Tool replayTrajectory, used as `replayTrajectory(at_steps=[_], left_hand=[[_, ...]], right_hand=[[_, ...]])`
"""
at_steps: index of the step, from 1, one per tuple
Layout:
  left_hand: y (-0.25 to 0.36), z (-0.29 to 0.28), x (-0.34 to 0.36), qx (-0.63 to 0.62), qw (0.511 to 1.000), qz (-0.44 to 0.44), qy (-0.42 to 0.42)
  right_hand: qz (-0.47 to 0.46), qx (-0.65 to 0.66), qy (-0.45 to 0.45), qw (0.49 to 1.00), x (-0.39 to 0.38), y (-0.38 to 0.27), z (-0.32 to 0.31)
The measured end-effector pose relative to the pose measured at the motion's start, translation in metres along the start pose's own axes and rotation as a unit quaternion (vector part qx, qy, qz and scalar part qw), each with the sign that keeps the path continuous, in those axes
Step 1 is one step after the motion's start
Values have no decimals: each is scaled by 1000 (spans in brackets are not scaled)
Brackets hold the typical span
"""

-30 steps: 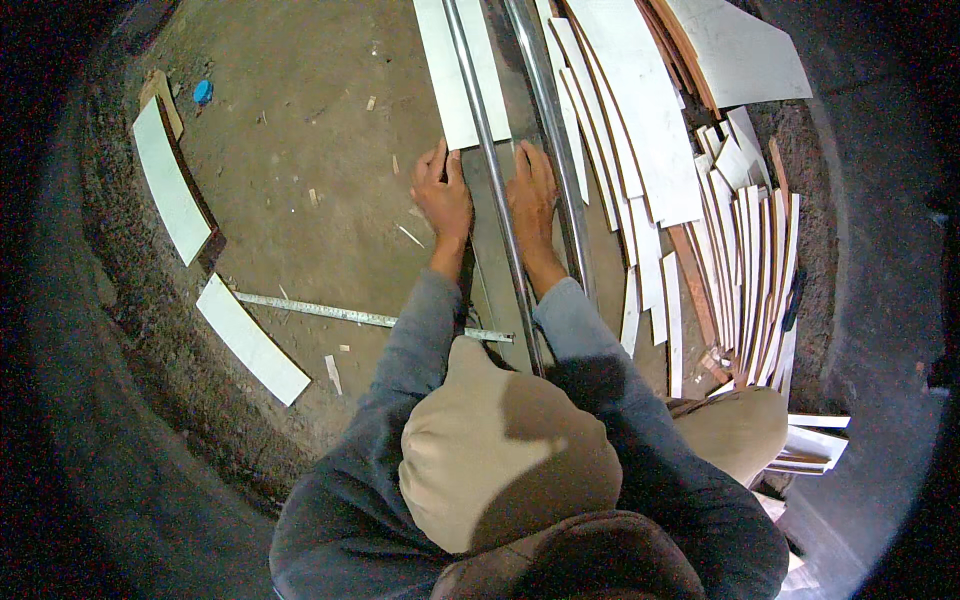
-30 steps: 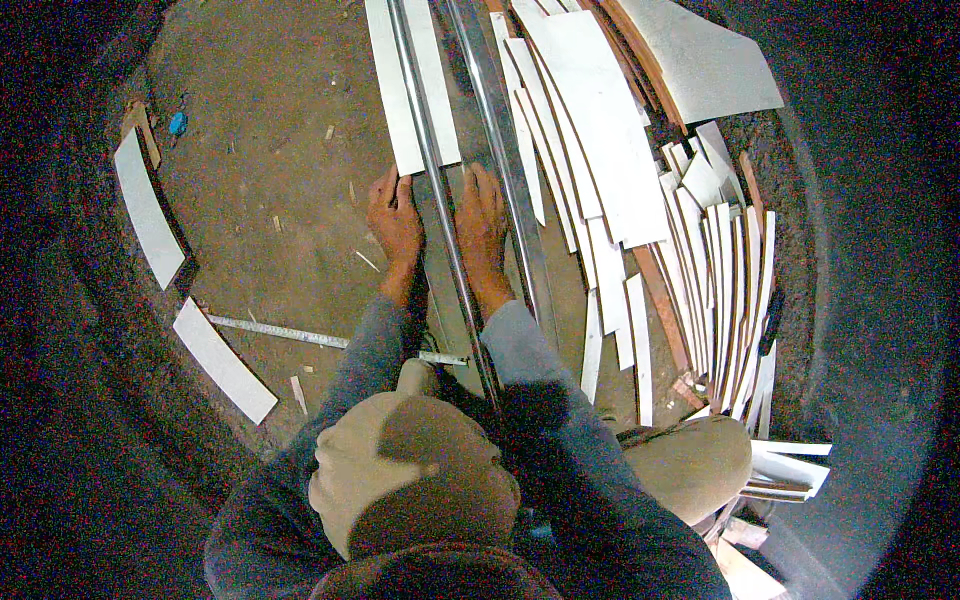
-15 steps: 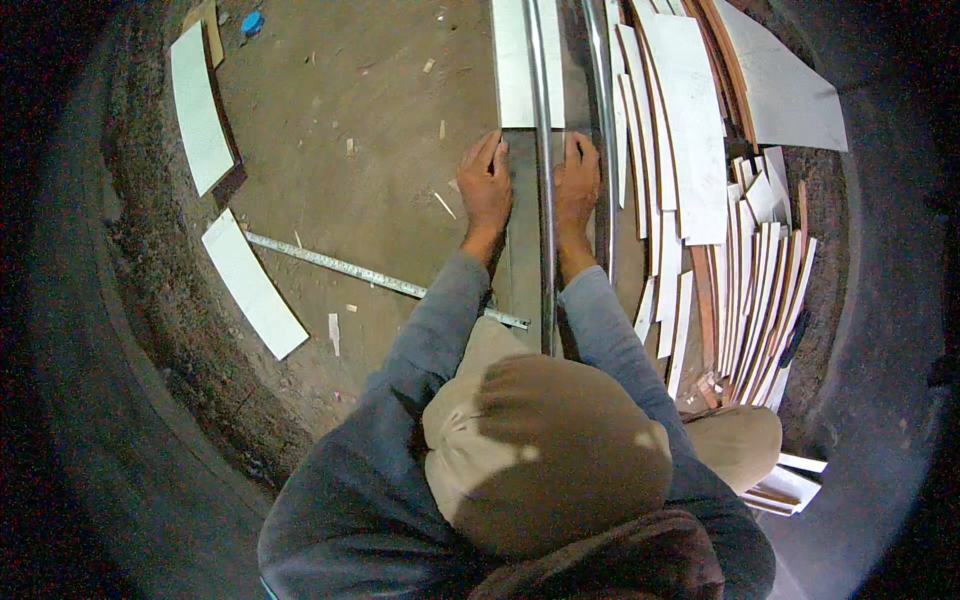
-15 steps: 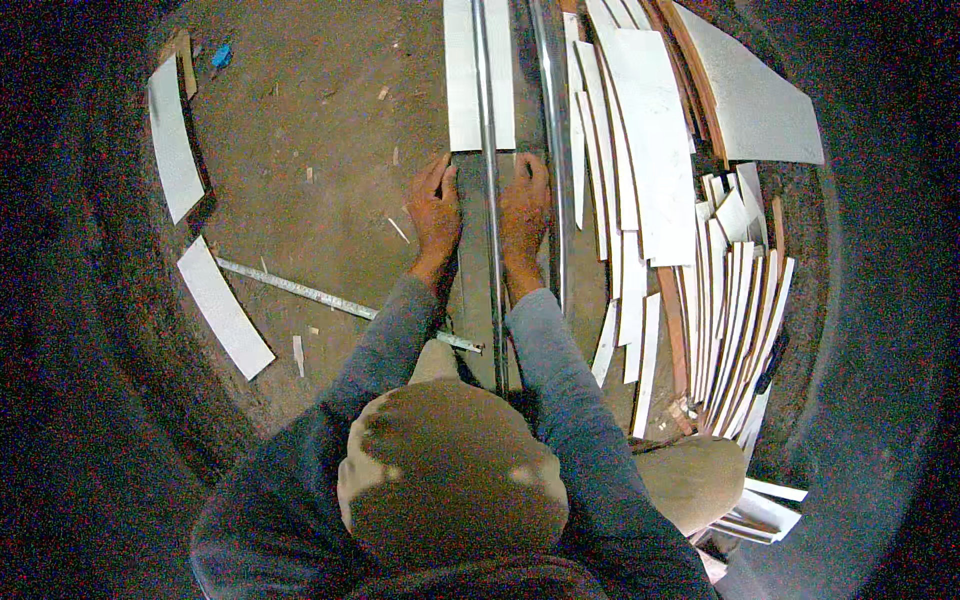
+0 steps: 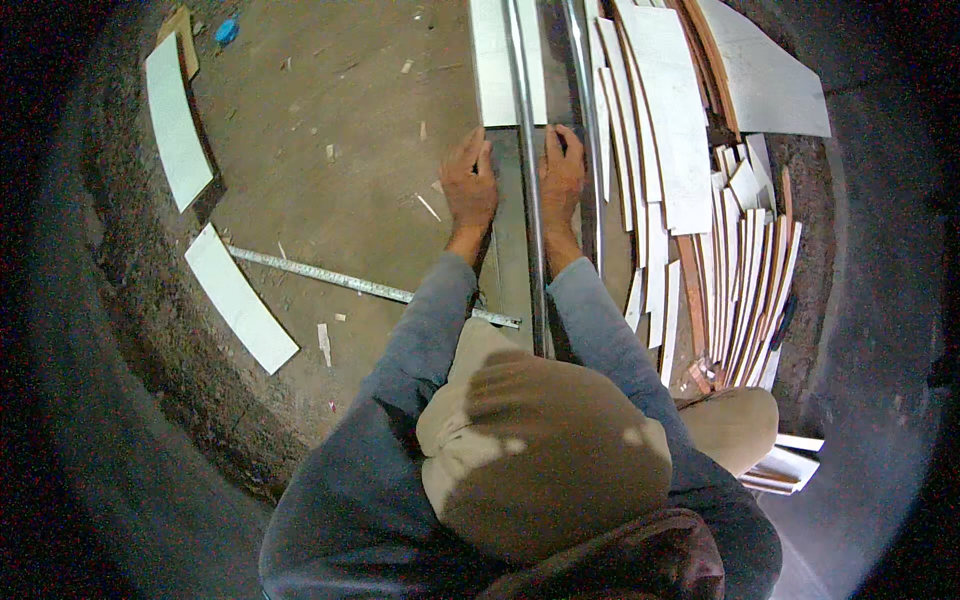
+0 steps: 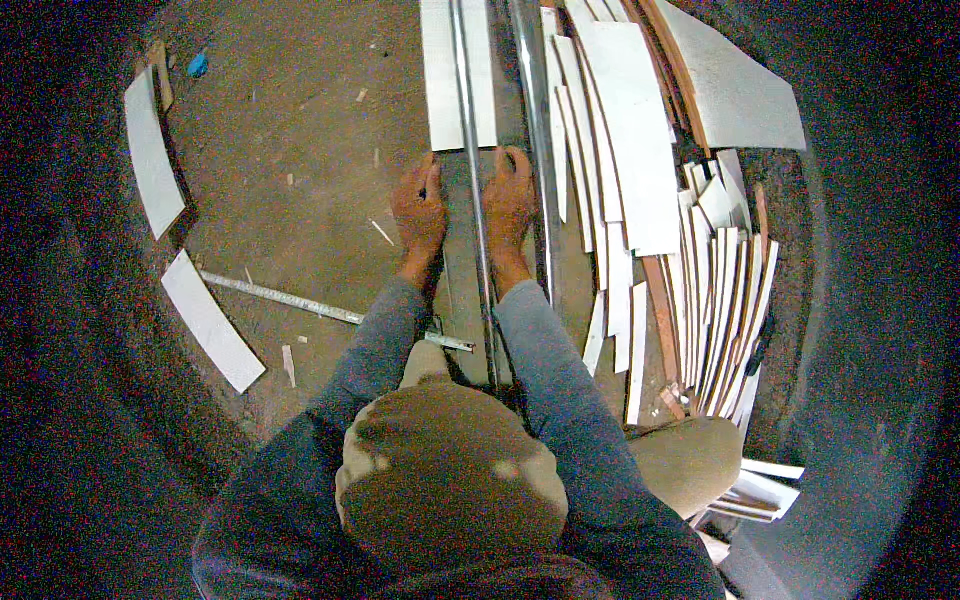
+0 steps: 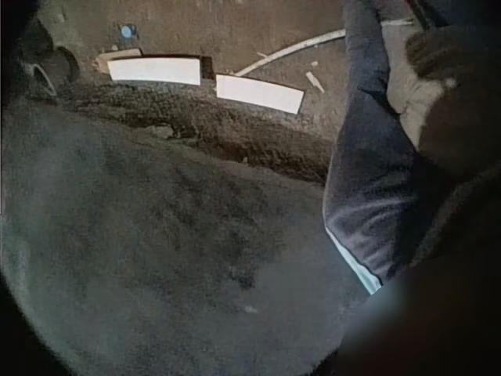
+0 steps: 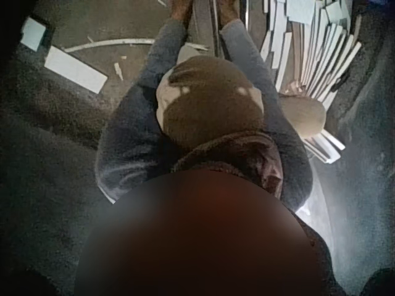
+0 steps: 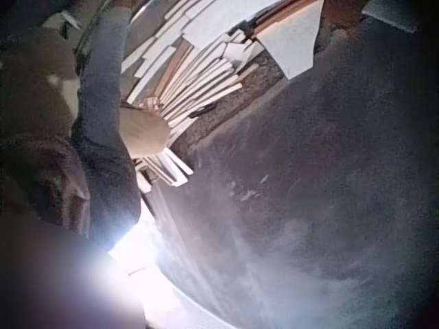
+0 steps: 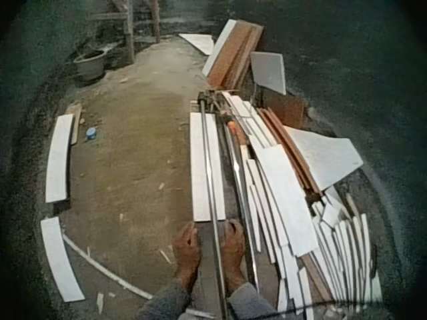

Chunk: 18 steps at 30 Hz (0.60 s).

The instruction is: The person uses a manual tile cutter to cut white planks. They position each plank on the cutter, score it, and snap it to separate the pieces. The cut pieces are stacked nearby.

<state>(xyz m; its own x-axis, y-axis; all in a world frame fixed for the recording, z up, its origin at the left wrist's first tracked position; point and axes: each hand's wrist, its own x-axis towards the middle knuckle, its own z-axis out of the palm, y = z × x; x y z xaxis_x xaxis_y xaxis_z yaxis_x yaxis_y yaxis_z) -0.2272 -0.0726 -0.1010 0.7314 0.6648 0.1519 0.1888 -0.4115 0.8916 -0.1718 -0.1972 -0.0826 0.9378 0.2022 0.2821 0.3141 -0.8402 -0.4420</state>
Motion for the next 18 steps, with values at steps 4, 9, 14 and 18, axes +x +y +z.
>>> replayTrajectory(at_steps=[4,9,14,18], left_hand=[[4,-2,3,-2,1000,22,6],[5,0,4,-28,999,20,9],[6,0,0,-33,999,11,-5],[9,-2,5,17,999,25,-14]], right_hand=[[-10,18,26,999,-2,-5,-5],[-17,27,41,999,-1,-6,-10],[3,53,43,998,-4,-7,-12],[0,62,46,997,-1,-11,-17]])
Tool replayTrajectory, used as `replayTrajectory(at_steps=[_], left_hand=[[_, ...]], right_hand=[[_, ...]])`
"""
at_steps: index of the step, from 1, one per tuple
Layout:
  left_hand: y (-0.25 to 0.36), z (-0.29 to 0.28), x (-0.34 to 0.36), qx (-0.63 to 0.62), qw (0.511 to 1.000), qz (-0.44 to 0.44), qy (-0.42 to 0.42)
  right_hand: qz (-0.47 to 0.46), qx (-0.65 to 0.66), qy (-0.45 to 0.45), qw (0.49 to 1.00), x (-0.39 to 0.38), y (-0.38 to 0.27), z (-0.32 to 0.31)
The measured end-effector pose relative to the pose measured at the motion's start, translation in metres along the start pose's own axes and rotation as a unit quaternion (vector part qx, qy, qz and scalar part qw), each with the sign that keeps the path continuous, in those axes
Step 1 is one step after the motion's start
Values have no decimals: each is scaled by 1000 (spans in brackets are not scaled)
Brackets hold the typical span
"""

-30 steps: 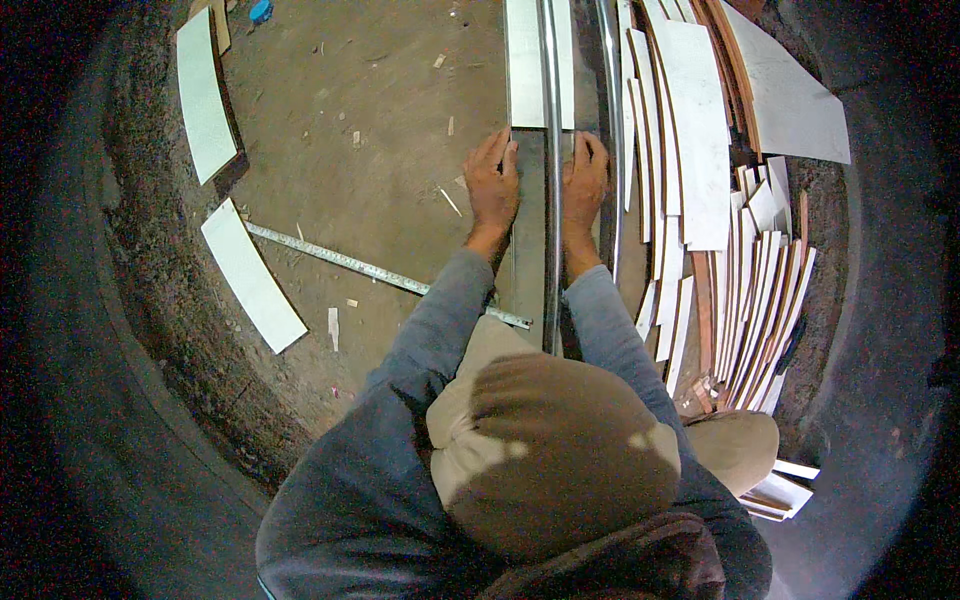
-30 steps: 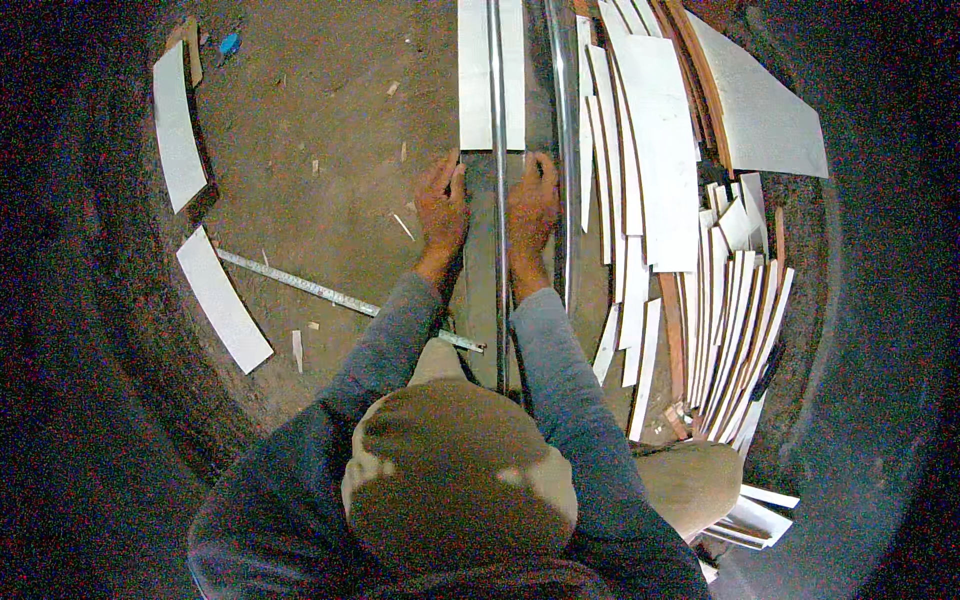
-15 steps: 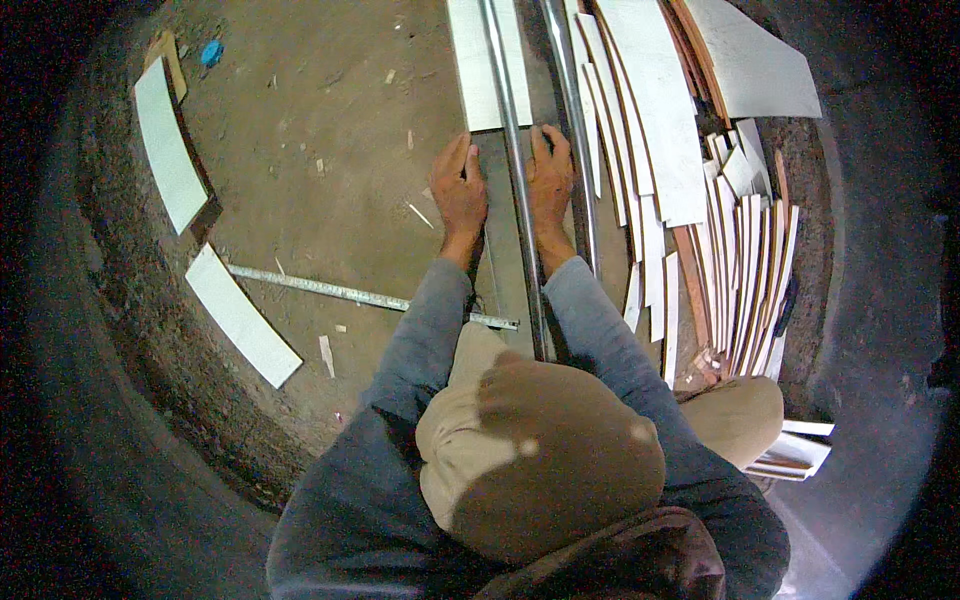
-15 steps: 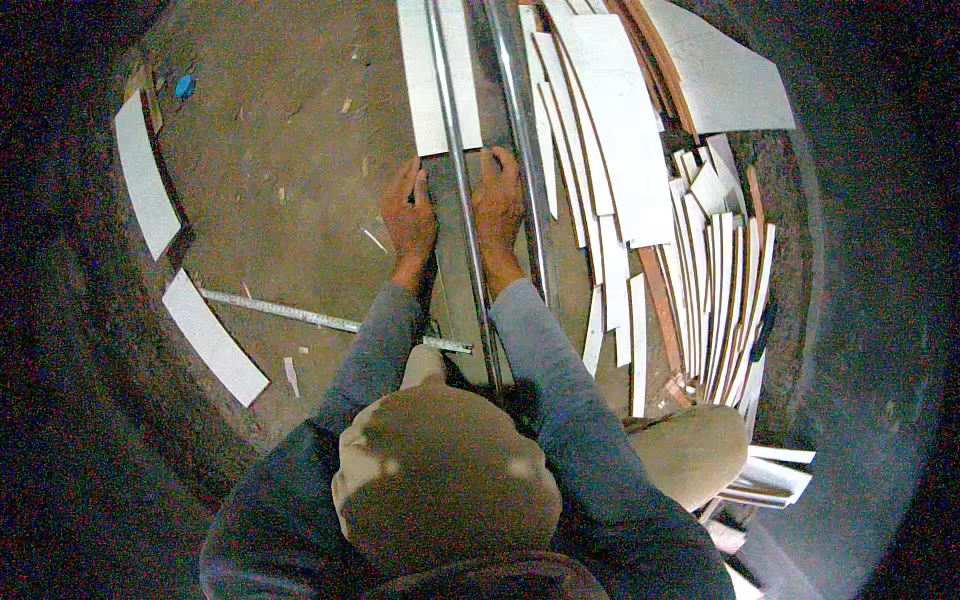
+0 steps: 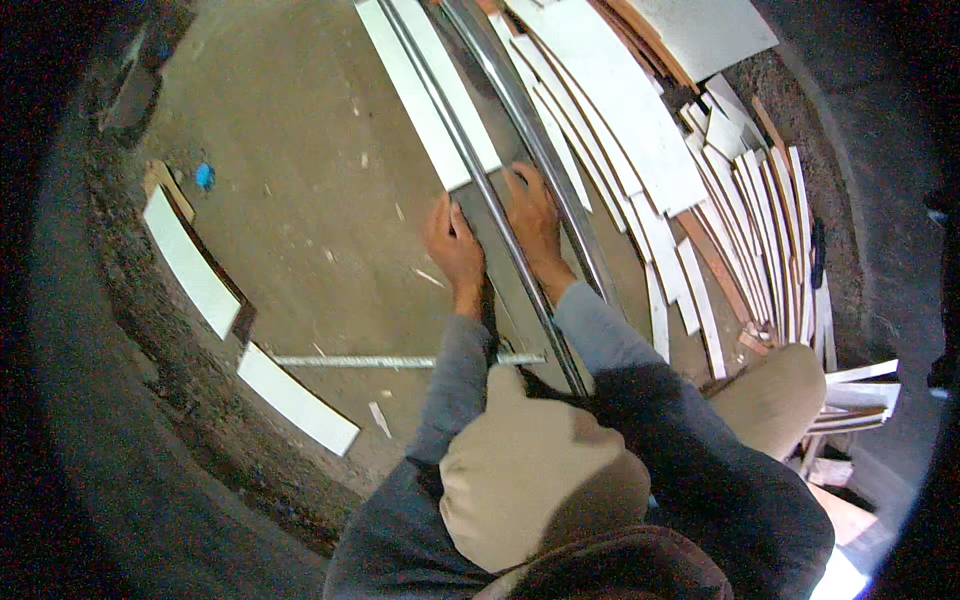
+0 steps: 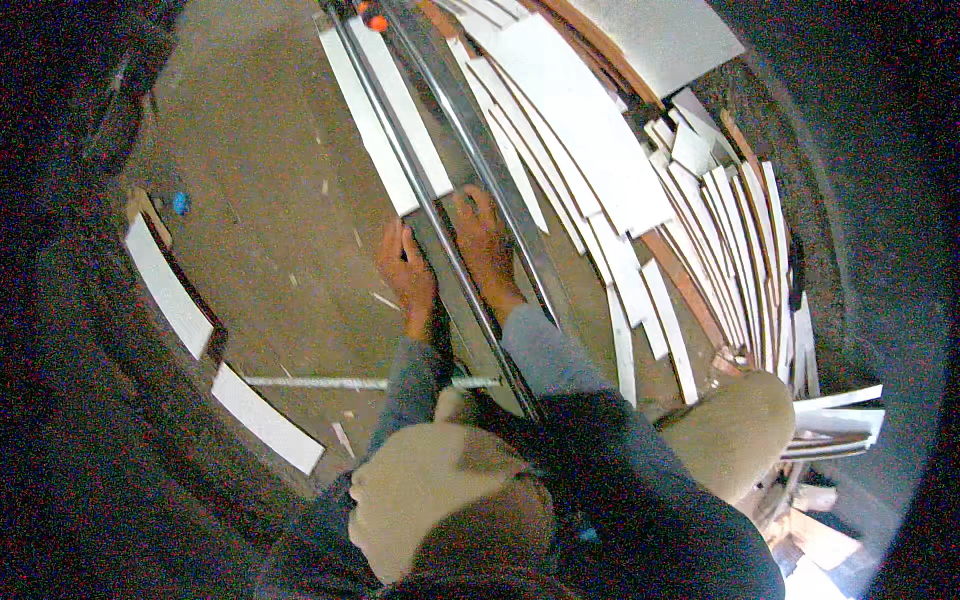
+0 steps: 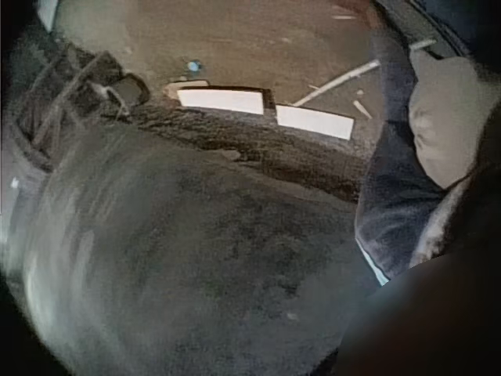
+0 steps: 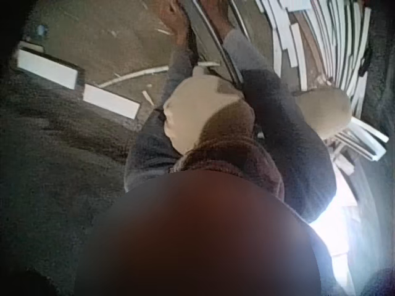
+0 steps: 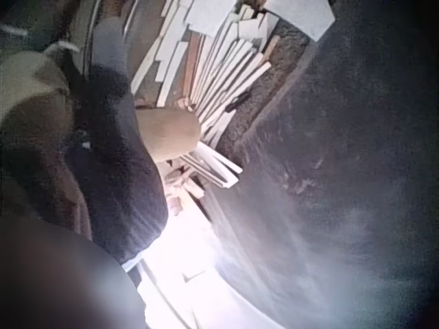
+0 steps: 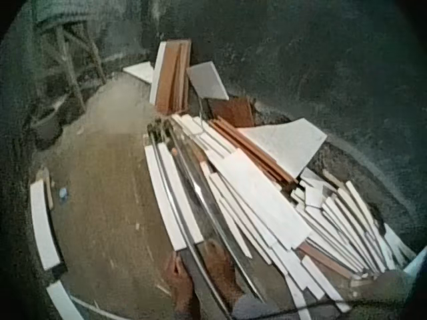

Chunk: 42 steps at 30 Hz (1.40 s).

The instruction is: The person uses a manual tile cutter to cut white planks. They position each plank on the cutter, score it, and snap it to separate the pieces. The cut pieces are stacked nearby.

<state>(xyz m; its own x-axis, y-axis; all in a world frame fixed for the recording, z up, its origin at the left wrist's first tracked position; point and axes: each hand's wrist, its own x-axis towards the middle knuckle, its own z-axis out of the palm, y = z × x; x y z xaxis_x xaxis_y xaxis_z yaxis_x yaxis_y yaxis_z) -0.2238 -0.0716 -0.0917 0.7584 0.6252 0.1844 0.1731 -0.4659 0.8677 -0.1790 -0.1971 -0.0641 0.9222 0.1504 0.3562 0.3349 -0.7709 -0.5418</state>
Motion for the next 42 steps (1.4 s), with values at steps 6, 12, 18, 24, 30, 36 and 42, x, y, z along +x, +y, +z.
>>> replayTrajectory(at_steps=[6,12,18,24,30,36,42], left_hand=[[9,-4,-2,11,1000,-15,-4],[13,-3,-3,-42,999,-25,19],[11,-3,-3,-20,999,-38,0],[7,0,-6,-2,1000,-25,12],[3,4,-4,-41,999,-31,10],[-4,8,-5,-49,999,-15,17],[-3,8,-5,-54,998,-6,13]], right_hand=[[31,26,-26,999,2,-8,-9],[2,0,-7,1000,0,-6,-6],[-10,-2,5,1000,-1,-1,-1],[24,28,-2,999,-7,0,0],[57,70,-8,996,-6,-1,-7],[76,87,-2,993,-8,-5,-14],[98,80,-27,992,-8,-2,-11]])
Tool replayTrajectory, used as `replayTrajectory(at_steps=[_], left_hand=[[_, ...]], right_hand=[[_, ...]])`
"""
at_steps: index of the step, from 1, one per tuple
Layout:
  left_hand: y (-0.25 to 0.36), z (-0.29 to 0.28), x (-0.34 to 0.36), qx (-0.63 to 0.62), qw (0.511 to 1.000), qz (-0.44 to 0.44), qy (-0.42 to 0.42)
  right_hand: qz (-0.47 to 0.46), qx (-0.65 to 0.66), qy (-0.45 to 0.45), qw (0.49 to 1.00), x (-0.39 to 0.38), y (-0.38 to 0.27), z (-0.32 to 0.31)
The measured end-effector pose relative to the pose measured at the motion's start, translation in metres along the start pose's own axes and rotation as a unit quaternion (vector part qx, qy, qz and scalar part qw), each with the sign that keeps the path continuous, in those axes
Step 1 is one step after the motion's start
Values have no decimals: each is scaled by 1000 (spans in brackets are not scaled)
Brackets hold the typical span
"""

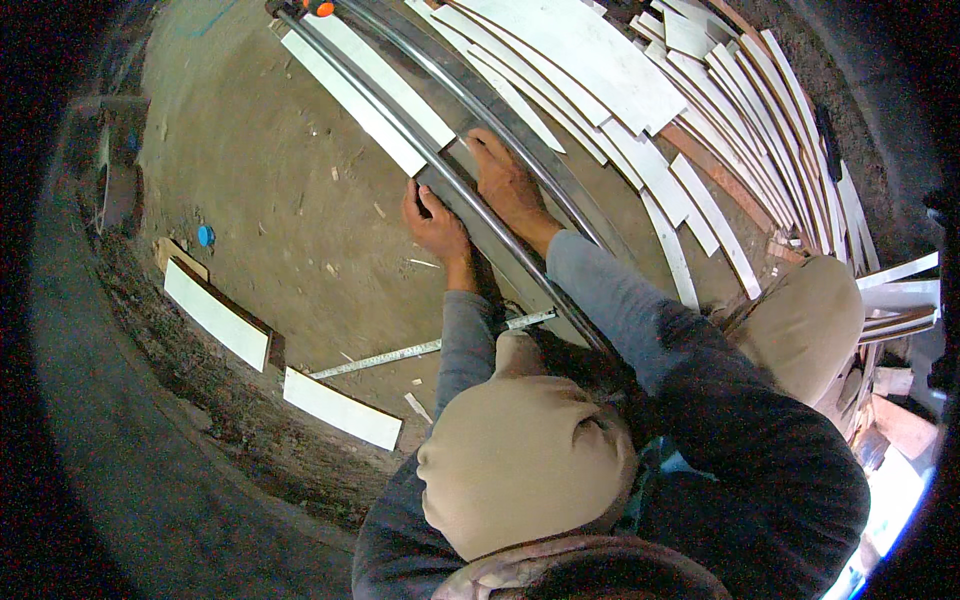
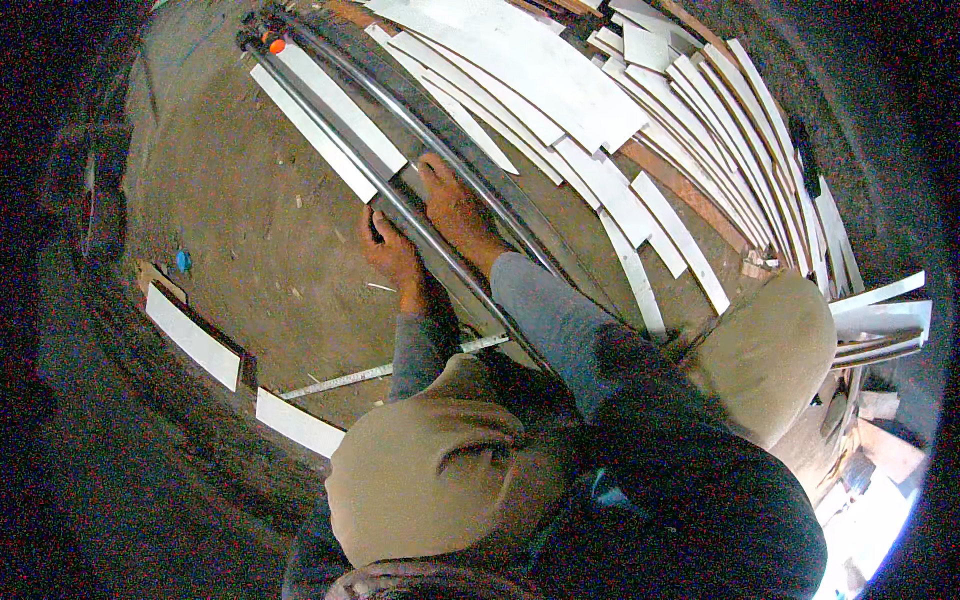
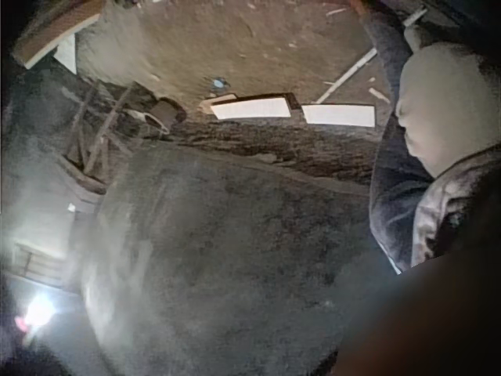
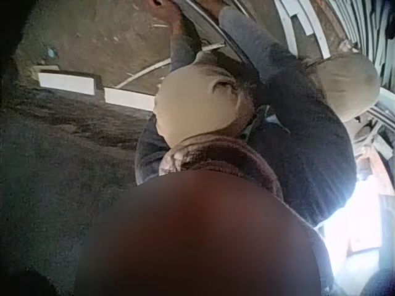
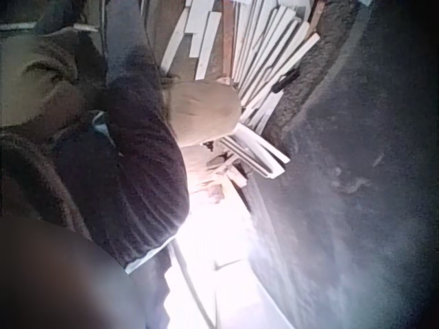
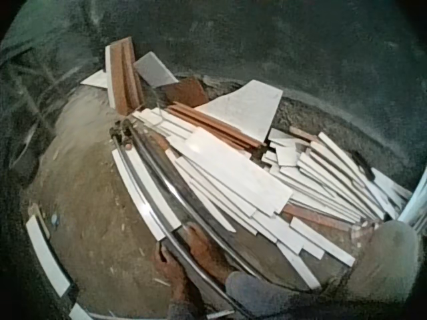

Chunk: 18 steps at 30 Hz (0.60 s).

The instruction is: The person uses a manual tile cutter to cut white planks. They position each plank on the cutter, score it, and snap it to separate the pieces. The cut pieces are stacked nearby.

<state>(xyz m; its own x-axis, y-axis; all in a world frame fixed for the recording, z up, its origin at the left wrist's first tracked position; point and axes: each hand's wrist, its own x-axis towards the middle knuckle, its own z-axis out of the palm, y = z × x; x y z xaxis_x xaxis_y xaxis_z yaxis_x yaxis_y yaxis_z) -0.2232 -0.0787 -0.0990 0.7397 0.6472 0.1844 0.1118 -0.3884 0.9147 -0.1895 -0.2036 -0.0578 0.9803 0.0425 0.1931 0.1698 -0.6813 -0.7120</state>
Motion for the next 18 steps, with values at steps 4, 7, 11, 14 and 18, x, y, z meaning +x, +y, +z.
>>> replayTrajectory(at_steps=[4,7,11,14,18], left_hand=[[4,-1,-1,19,1000,-7,-12],[5,-1,1,9,1000,-15,-15],[5,-2,2,5,1000,10,-15],[7,-3,0,2,1000,-9,-27],[13,-5,8,18,999,-28,-38]], right_hand=[[-17,48,21,998,0,0,-1],[-22,36,16,999,0,0,-2],[-34,36,28,998,1,4,2],[-40,38,36,998,2,6,4],[-28,2,20,999,4,1,0]])
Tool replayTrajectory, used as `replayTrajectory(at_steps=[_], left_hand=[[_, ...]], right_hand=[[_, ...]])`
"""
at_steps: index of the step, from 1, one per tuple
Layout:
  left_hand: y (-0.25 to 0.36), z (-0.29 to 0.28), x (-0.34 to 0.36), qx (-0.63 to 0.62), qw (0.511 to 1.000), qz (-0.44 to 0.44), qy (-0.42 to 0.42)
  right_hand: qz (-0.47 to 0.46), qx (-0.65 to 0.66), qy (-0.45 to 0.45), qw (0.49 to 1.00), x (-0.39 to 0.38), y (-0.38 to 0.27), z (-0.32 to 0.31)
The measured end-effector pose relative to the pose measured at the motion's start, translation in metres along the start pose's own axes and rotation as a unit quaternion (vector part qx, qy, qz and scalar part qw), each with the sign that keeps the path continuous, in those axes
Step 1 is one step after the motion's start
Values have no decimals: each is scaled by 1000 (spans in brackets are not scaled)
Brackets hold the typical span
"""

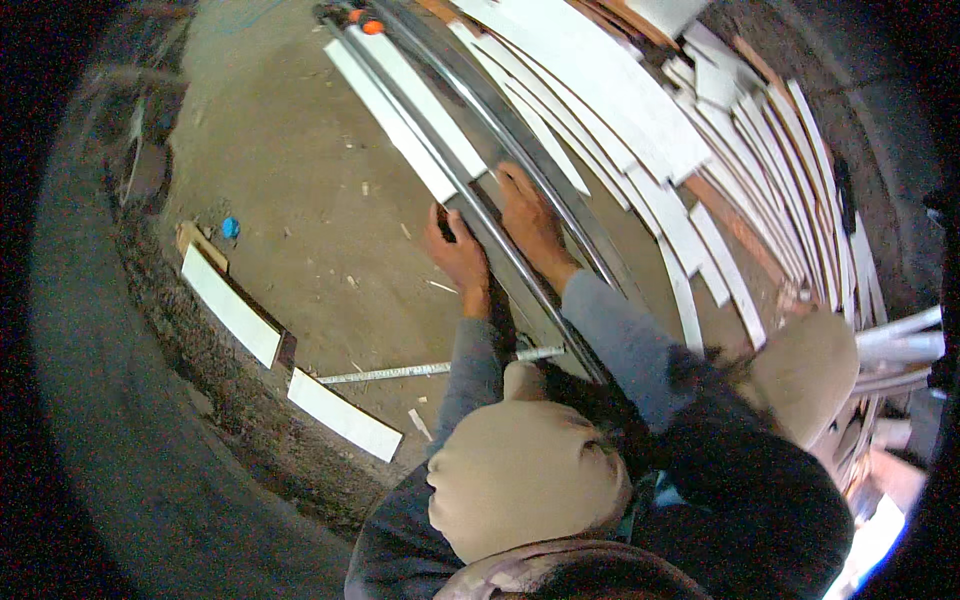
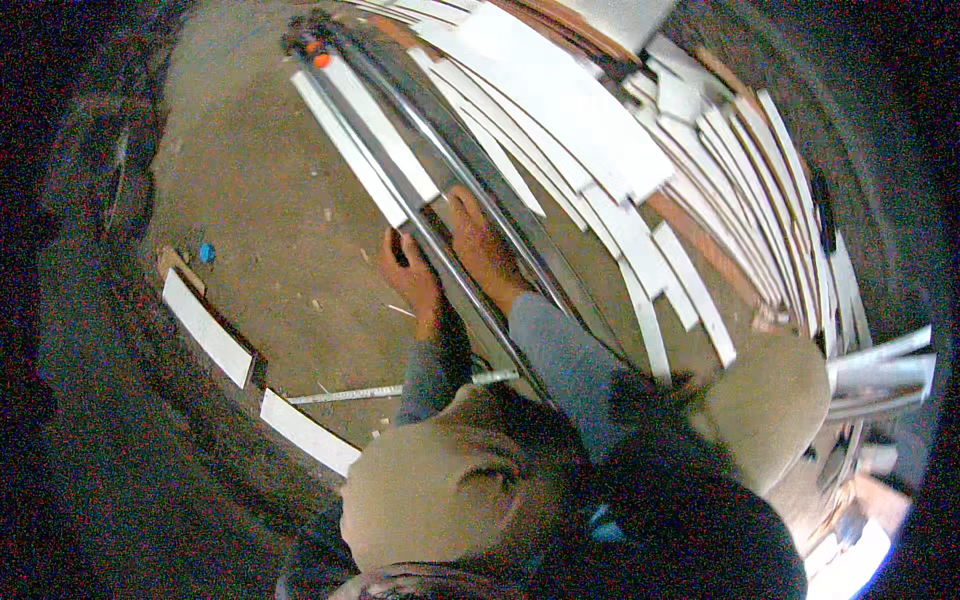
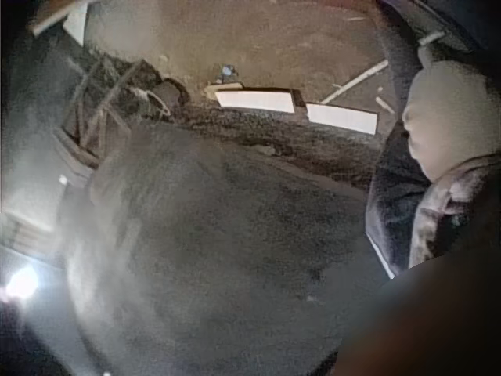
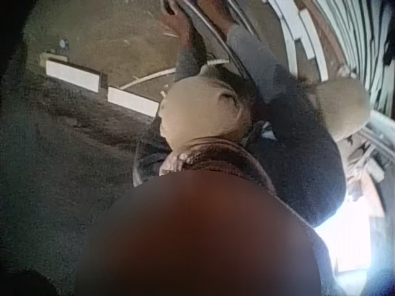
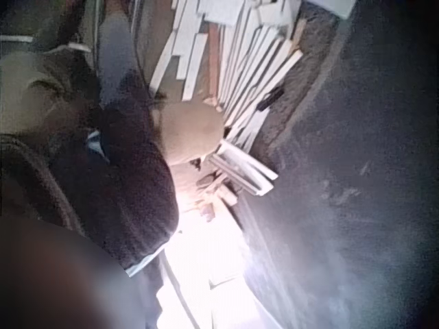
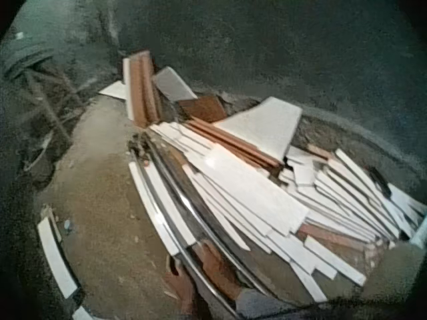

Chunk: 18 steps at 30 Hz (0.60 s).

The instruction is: The person uses a manual tile cutter to cut white planks. They position each plank on the cutter, score it, and snap it to separate the pieces. The cut pieces are stacked nearby.

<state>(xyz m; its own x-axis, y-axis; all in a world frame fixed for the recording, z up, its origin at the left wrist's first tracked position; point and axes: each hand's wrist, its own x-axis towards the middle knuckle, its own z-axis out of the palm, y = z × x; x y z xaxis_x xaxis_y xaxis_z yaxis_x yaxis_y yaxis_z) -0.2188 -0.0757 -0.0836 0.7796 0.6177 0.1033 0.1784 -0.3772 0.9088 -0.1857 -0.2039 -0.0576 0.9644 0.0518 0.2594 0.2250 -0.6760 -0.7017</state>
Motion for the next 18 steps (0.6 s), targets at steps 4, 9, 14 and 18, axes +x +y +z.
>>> replayTrajectory(at_steps=[4,9,14,18], left_hand=[[7,-1,7,70,997,12,-10],[12,5,10,113,992,-57,-13],[14,13,12,116,992,-53,13],[16,10,15,106,993,-55,7]], right_hand=[[40,29,-49,998,5,-9,-6],[123,89,-69,986,17,-22,-3],[221,223,-127,941,69,-53,-12],[181,286,-136,931,190,-87,-1]])
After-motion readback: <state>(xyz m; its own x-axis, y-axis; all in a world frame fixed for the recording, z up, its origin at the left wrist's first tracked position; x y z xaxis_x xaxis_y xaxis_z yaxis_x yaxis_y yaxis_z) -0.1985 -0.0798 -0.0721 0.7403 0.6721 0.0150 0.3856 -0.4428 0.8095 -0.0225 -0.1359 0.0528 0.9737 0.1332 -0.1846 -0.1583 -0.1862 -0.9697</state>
